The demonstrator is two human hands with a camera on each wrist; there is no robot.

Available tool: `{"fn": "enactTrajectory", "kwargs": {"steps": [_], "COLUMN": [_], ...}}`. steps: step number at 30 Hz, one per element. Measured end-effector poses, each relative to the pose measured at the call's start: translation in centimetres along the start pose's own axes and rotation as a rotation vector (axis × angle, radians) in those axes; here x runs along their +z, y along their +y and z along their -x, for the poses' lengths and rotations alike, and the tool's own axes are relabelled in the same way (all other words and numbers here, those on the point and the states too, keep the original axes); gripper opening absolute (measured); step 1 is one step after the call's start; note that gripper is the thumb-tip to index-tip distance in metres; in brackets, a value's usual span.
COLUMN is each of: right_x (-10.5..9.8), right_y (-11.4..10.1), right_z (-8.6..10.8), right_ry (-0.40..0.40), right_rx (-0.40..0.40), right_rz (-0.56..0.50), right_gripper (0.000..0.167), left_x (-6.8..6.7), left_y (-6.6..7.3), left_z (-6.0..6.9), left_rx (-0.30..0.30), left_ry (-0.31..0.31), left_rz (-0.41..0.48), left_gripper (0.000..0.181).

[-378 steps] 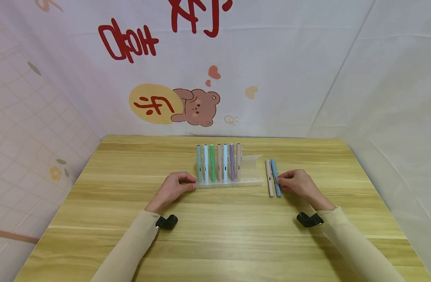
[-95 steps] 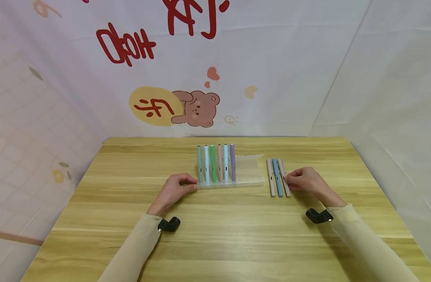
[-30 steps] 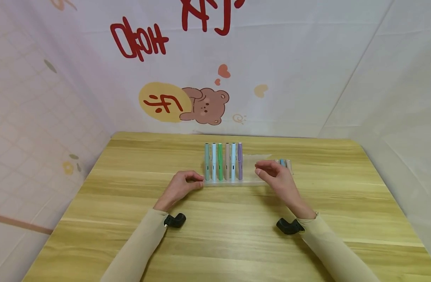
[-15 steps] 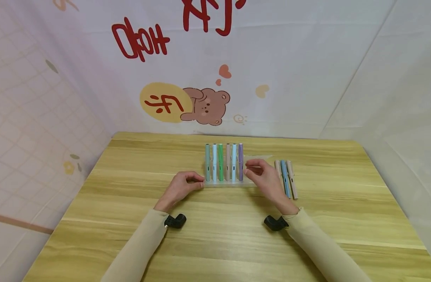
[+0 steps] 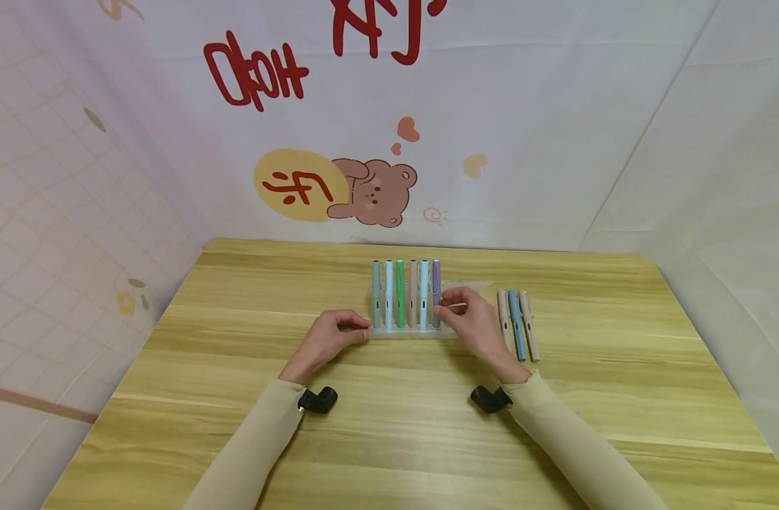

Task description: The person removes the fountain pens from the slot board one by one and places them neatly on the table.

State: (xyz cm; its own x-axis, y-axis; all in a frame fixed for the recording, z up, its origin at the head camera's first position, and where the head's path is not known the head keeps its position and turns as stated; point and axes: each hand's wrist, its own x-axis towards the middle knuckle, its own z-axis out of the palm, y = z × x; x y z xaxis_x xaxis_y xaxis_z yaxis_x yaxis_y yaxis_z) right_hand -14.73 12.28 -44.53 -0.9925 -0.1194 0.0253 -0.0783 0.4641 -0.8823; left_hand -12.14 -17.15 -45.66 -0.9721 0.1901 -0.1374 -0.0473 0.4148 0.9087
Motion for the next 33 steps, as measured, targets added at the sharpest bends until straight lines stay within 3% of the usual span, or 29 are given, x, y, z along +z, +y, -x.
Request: {"fn": "enactTrajectory", "kwargs": {"steps": [18, 33], "right_x": [0.38, 0.25], "right_y": [-0.11, -0.87], "right_z": [-0.31, -0.12], "right_ry": [0.022, 0.076], "right_rx": [-0.001, -0.028], "right_rz": [0.042, -0.047], "right_gripper": [0.025, 0.023], "left_x": [0.03, -0.02], "left_y": [-0.15, -0.17], "left_z": [-0.13, -0.06], "left_rx": [0.001, -0.003], "left_ry": [0.001, 0.002], "left_rz": [-0.033, -0.035], "left_gripper": [0.011, 0.011]}}
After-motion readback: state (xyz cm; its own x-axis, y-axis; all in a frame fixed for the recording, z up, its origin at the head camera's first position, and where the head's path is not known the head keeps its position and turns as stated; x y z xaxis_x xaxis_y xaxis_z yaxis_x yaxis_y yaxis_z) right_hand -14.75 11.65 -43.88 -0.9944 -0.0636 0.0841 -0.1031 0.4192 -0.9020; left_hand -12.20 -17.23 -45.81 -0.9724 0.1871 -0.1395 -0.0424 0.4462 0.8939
